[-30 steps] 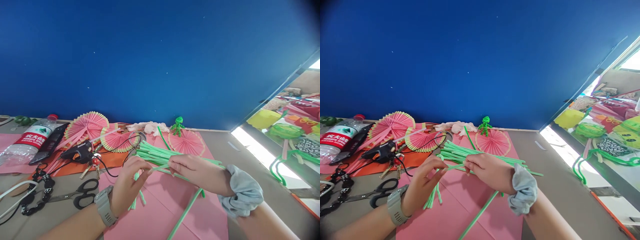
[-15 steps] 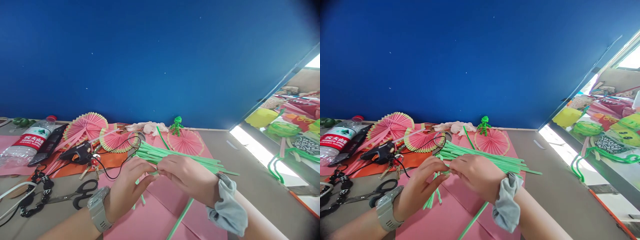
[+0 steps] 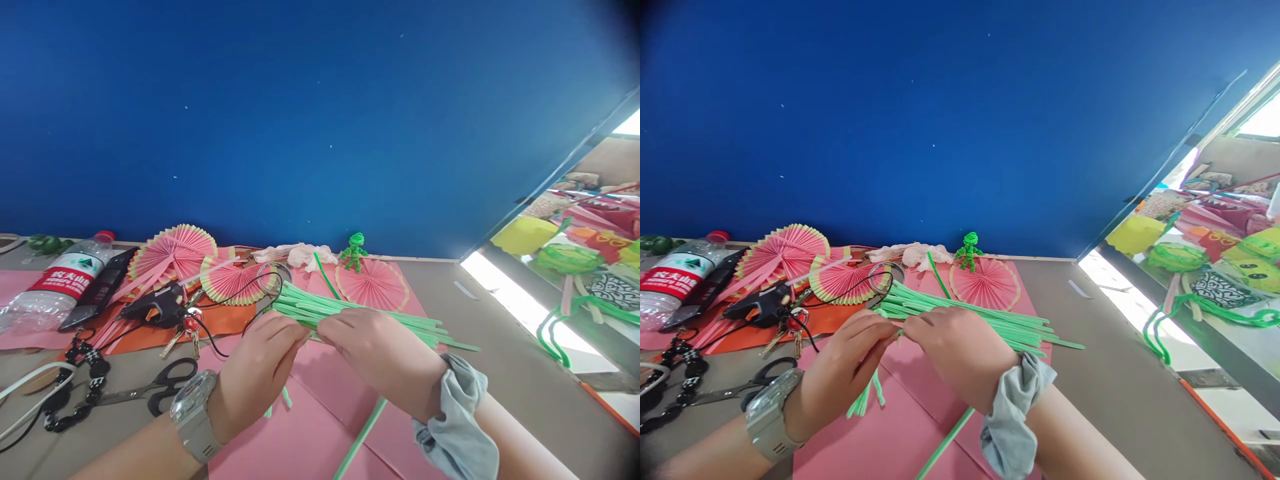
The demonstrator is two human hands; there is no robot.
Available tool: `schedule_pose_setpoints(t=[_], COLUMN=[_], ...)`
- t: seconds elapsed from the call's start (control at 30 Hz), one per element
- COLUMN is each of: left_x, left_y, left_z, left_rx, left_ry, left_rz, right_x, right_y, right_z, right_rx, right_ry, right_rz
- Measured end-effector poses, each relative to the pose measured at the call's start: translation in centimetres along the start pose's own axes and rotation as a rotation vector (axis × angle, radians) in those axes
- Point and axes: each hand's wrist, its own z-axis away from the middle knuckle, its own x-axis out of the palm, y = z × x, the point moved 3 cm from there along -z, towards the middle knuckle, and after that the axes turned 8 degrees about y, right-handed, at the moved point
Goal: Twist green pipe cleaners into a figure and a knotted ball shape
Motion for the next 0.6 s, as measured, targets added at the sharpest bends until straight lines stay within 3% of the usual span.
schedule_pose_setpoints(t=[0.2, 0.47, 0.6], left_x=[0.1, -0.1, -1.3], left_y=[0.0, -0.2, -1.5], left_z=[-0.1, -0.3, -1.4], left_rx=[0.046, 0.222, 0.047], left_ry=[-0.022, -0.127, -0.239], left_rz=[-0.032, -0.120, -0.215], right_x=[0.1, 0.1, -1.7], right_y=[0.3, 1.8, 2.0], right_z=[0.2, 0.5, 0.5], right_rx=[-0.093, -0.031, 0.099], right_ry=[-0.005, -0.068, -0.118], right_rz=[0.052, 0.059, -0.058])
